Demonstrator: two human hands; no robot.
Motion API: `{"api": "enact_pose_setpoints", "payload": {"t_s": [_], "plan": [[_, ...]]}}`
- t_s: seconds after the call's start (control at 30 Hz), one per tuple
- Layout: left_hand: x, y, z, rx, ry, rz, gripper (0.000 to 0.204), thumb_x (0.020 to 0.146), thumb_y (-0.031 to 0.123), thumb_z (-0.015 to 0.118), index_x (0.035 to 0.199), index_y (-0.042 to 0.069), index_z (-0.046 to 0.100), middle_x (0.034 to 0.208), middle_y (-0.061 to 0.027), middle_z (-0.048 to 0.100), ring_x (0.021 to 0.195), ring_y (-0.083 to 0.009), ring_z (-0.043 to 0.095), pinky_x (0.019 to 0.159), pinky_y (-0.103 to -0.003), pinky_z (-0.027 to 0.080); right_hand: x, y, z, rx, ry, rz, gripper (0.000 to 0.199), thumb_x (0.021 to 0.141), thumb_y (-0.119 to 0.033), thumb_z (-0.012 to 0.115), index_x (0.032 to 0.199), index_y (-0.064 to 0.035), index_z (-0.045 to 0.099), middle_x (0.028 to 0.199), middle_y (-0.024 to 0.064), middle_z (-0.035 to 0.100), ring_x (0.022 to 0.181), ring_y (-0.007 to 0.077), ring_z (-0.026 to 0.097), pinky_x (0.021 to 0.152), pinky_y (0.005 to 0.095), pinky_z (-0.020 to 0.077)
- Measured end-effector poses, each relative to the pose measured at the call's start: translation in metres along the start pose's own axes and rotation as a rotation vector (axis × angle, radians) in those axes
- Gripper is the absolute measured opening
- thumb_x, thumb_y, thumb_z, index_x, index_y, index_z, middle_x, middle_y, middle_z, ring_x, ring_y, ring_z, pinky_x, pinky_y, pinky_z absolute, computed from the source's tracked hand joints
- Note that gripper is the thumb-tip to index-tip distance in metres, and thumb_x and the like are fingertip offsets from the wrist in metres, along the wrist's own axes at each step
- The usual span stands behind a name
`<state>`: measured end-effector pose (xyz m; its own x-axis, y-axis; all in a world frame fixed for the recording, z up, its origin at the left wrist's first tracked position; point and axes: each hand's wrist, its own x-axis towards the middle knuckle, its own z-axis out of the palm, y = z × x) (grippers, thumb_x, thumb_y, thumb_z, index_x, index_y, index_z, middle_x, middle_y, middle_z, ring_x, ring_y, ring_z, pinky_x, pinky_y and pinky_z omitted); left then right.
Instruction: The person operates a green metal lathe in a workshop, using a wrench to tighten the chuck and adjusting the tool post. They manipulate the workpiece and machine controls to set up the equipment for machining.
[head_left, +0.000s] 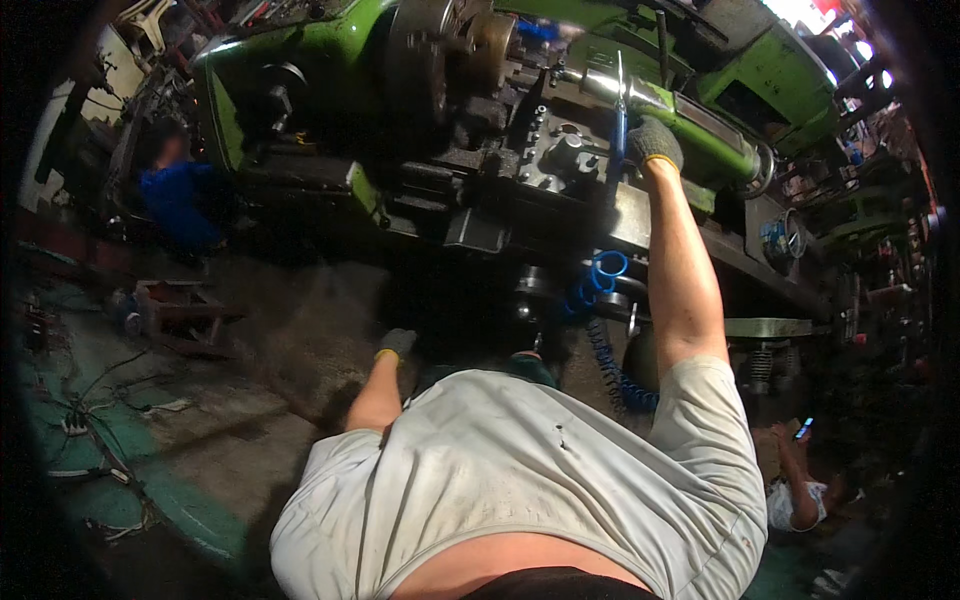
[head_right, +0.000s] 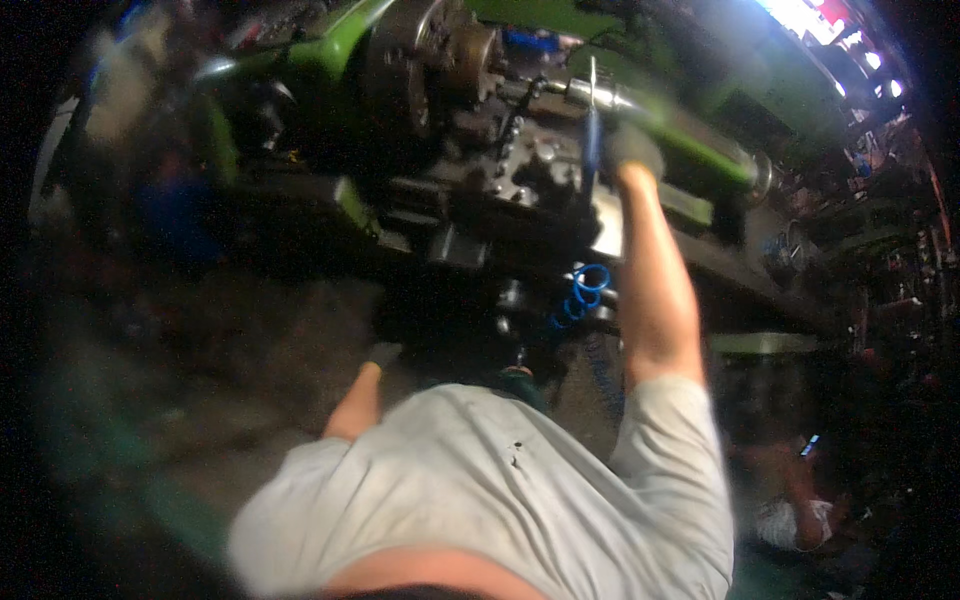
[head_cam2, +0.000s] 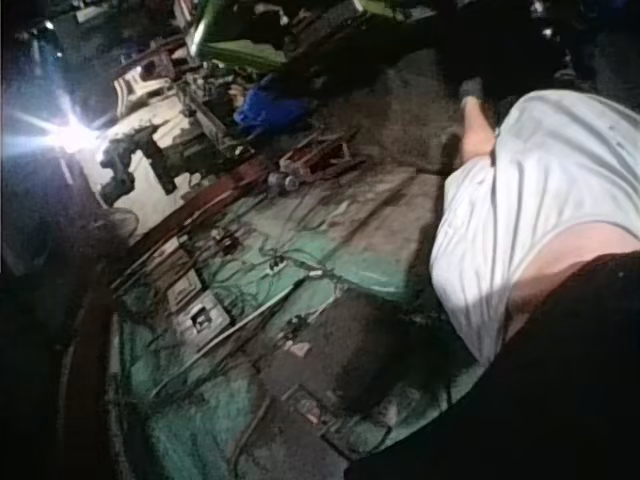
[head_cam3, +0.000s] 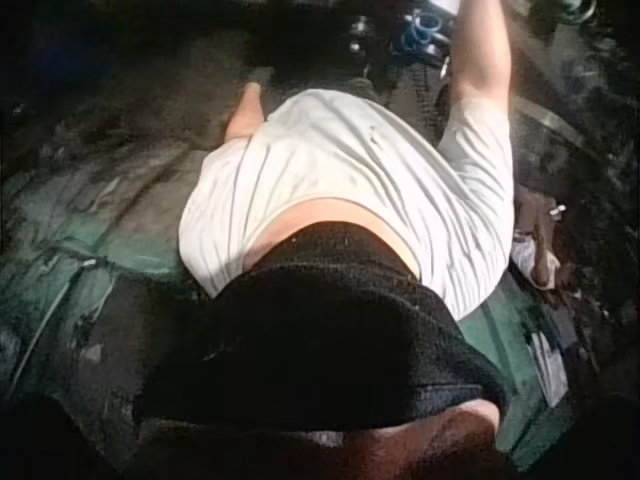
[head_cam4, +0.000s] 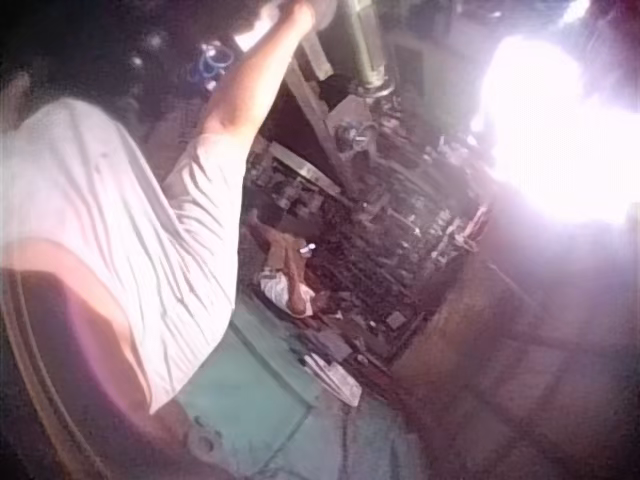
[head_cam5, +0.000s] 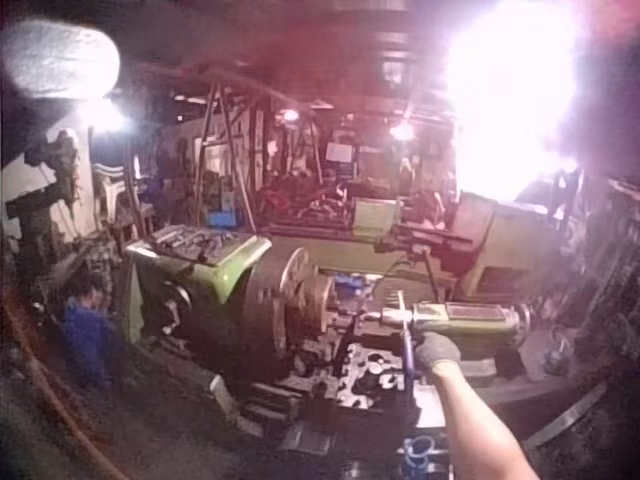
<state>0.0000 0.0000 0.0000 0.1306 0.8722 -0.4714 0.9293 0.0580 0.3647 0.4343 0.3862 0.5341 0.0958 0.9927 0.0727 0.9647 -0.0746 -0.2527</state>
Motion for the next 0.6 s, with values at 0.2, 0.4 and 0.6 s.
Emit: {"api": "enact_pose_setpoints", "payload": {"t_s": [0.2,0.4,0.6], "plan": [[-0.009,0.0,-0.013,0.022,-0.189,0.044,0.048,0.101,0.044,0.045,0.116,0.008,0.073,0.123,-0.0236,0.069,0.118,-0.0444,0.063,0.098,-0.057,0.049,0.009,0.004,0.026,0.058,0.002,0.139,0.043,0.084,-0.039,0.064,0.109,-0.0057,0.076,0.118,0.0251,0.071,0.112,0.0437,0.068,0.093,0.0507,0.054],[-0.035,-0.004,-0.05,0.034,-0.418,-0.259,0.043,0.099,0.04,0.048,0.116,0.009,0.073,0.125,-0.0227,0.069,0.12,-0.045,0.063,0.1,-0.056,0.049,0.007,0.006,0.016,0.045,0.067,0.209,0.043,0.085,-0.041,0.065,0.106,-0.0059,0.078,0.116,0.0247,0.072,0.109,0.0432,0.07,0.092,0.051,0.0548],[-0.048,-0.019,-0.024,-0.004,-0.395,-0.268,0.043,0.099,0.04,0.049,0.115,0.009,0.073,0.125,-0.0226,0.069,0.119,-0.0449,0.063,0.101,-0.056,0.049,-0.002,-0.005,0.004,0.001,0.03,0.194,0.042,0.084,-0.039,0.065,0.105,-0.0057,0.078,0.115,0.025,0.072,0.108,0.0421,0.071,0.092,0.0499,0.0552]]}}
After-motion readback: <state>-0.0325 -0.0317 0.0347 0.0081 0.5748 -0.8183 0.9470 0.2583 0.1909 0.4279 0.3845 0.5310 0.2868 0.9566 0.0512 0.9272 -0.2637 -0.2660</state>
